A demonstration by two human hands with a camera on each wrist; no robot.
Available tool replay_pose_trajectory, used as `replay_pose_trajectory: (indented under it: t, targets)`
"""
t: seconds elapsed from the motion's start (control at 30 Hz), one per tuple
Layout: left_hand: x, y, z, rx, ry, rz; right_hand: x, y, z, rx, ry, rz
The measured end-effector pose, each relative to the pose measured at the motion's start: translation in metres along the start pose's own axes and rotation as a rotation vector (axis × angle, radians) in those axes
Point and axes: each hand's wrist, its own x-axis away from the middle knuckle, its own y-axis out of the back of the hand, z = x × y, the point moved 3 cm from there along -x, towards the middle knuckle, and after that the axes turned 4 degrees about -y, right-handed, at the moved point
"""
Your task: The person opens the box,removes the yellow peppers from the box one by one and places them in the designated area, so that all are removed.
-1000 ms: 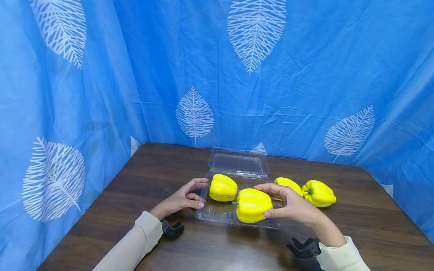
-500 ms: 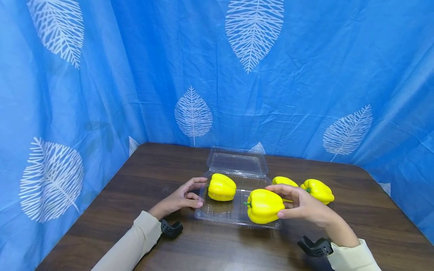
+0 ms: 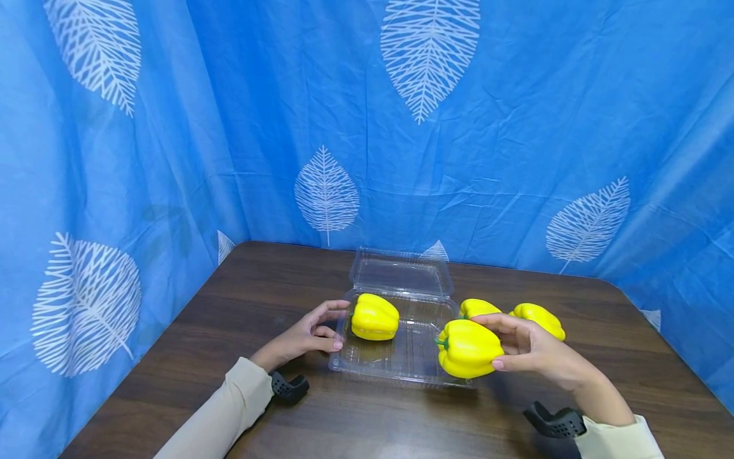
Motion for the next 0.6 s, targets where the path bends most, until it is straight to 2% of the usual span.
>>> replay_pose_trajectory:
  t: [0.2, 0.4, 0.6]
  targets:
    - [-0.001, 0.000, 0.000, -0.003, -0.001, 0.001, 0.008, 0.009, -0.002, -0.005, -0.006, -0.007]
    - [-0.001, -0.001, -0.002, -0.008, -0.004, 0.005, 0.013, 0.015, -0.003, -0.039, -0.016, 0.058]
    - [-0.001, -0.002, -0.002, -0.016, 0.018, -0.002, 0.019, 0.021, -0.001, -0.023, -0.044, 0.093]
